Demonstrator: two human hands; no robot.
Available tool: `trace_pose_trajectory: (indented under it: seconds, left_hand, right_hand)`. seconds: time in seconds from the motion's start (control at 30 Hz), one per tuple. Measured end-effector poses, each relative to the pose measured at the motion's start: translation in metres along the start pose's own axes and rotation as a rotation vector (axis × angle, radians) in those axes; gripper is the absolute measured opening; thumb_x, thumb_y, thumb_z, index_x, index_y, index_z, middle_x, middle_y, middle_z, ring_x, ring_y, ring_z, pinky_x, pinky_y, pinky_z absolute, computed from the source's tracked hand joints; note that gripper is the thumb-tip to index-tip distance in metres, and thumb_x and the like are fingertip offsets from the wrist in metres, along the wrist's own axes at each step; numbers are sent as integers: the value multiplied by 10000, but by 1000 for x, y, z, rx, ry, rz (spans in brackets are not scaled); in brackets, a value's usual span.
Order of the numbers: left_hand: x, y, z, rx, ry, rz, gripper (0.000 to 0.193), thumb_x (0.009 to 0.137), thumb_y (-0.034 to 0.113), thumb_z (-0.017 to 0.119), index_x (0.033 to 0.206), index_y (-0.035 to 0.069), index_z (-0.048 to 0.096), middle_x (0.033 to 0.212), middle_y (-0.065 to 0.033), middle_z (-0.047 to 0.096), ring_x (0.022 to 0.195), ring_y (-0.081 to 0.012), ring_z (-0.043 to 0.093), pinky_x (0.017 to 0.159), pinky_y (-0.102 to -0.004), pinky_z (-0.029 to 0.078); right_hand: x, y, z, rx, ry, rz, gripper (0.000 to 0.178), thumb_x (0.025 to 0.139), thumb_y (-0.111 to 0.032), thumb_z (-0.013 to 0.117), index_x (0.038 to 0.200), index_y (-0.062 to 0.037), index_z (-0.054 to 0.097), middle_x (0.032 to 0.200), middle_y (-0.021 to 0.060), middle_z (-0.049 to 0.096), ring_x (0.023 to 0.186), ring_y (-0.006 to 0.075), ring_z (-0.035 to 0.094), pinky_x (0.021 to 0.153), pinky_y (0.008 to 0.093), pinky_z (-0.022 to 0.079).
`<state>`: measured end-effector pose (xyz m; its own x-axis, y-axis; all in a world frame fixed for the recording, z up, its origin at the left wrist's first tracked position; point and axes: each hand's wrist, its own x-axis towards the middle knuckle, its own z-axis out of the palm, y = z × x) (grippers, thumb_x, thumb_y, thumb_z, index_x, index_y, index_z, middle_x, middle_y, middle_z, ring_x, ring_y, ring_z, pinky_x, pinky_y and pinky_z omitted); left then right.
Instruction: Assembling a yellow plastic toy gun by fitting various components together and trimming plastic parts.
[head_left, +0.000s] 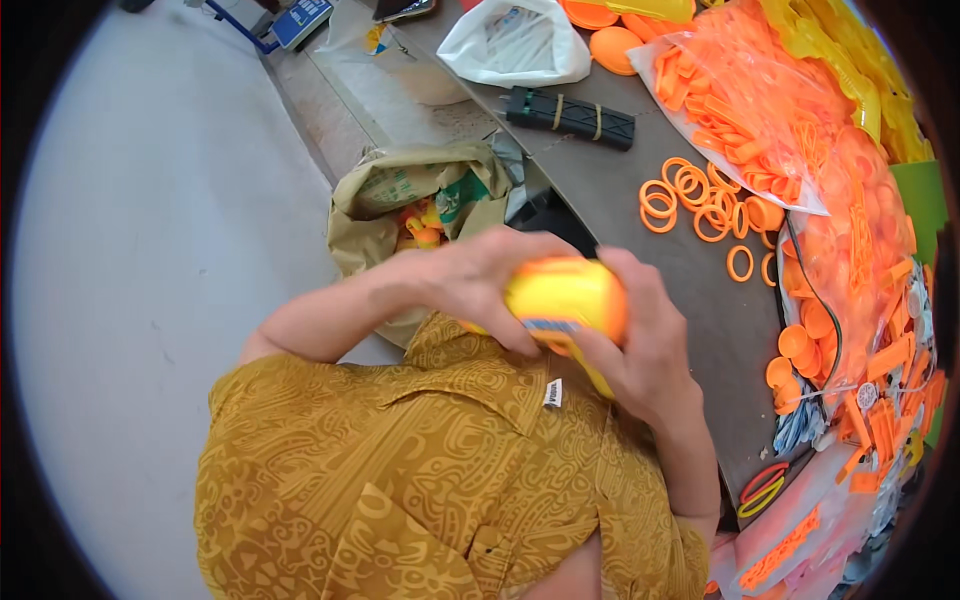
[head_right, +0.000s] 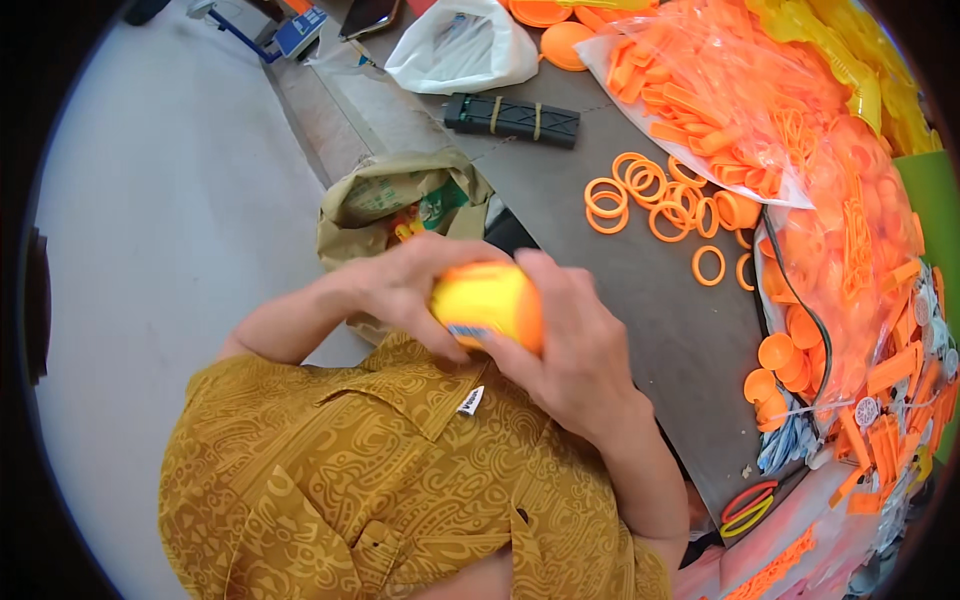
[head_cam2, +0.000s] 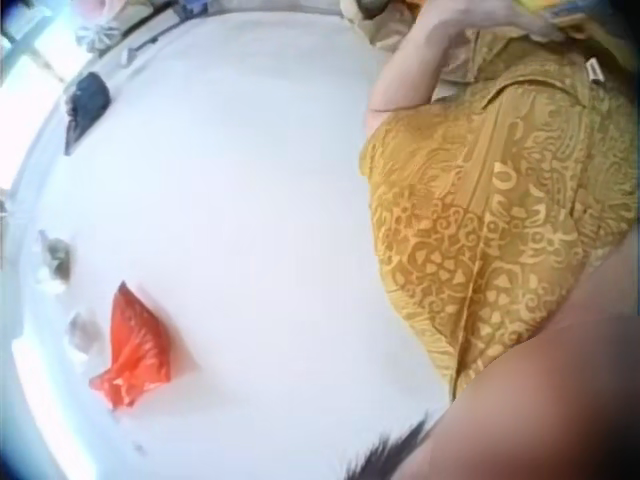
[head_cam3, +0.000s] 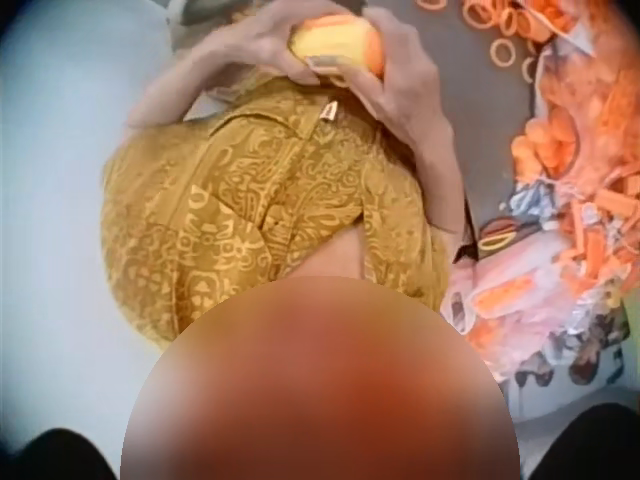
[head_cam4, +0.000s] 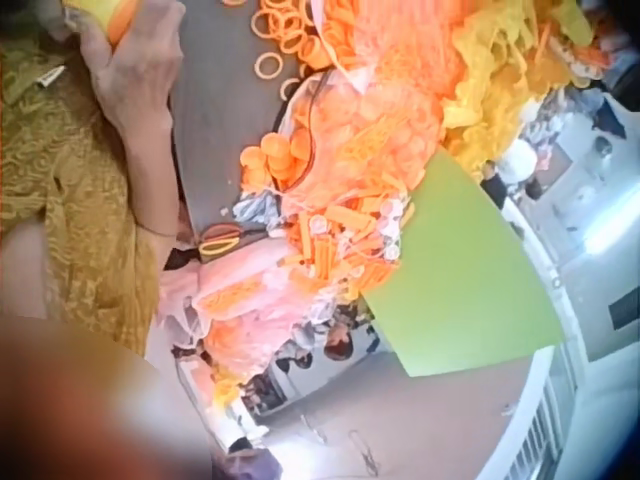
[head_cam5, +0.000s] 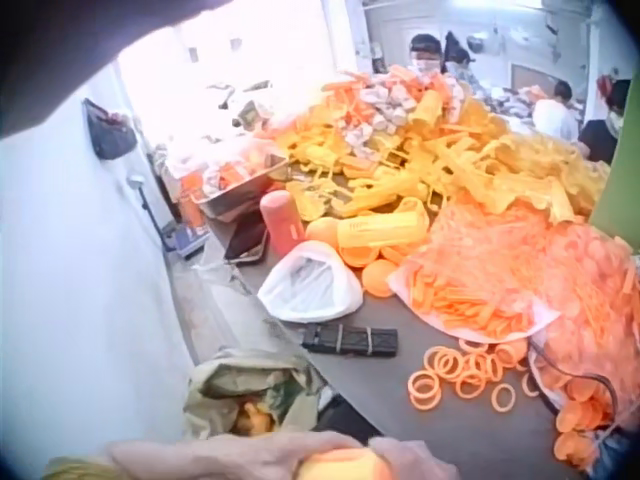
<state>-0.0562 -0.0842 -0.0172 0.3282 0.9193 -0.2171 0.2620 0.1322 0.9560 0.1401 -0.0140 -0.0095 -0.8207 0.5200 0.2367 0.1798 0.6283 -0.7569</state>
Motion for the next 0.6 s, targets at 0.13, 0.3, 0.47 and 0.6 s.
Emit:
trace_pose_trajectory:
  seconds: [0.13,0.3,0.47,0.6]
  left_hand:
    - [-53,-76,-49,-332,469,-325,630,574,133,723,1133,-6,467,991,-99,571,887,-175,567,782,-307,460]
    - [-116,-213,-76,-517,804,-666,562,613,191,726,1078,-27,497,947,-119,584,831,-197,584,739,-309,471]
    - [-122,-316,-57,290,1029,-947,703,619,299,727,1163,-42,441,1031,-195,556,959,-307,536,837,-363,428]
    - [-102,-308,-47,434,996,-855,679,610,292,708,1153,-25,453,1101,-218,513,1081,-329,447,904,-387,377]
  right_hand:
    - [6,-1,8,26,-56,66,485,723,-33,601,1169,-4,410,1006,154,511,851,259,541,732,311,451]
    - [-8,12,-5,104,-140,151,420,719,-64,632,1095,11,462,975,166,529,790,291,545,689,332,458]
    - [-8,10,-8,156,-143,211,406,713,-5,612,1092,11,469,936,142,528,781,234,542,679,291,463]
    - [-10,10,-9,229,-103,284,389,722,26,597,1091,6,474,904,124,526,786,185,544,683,257,472]
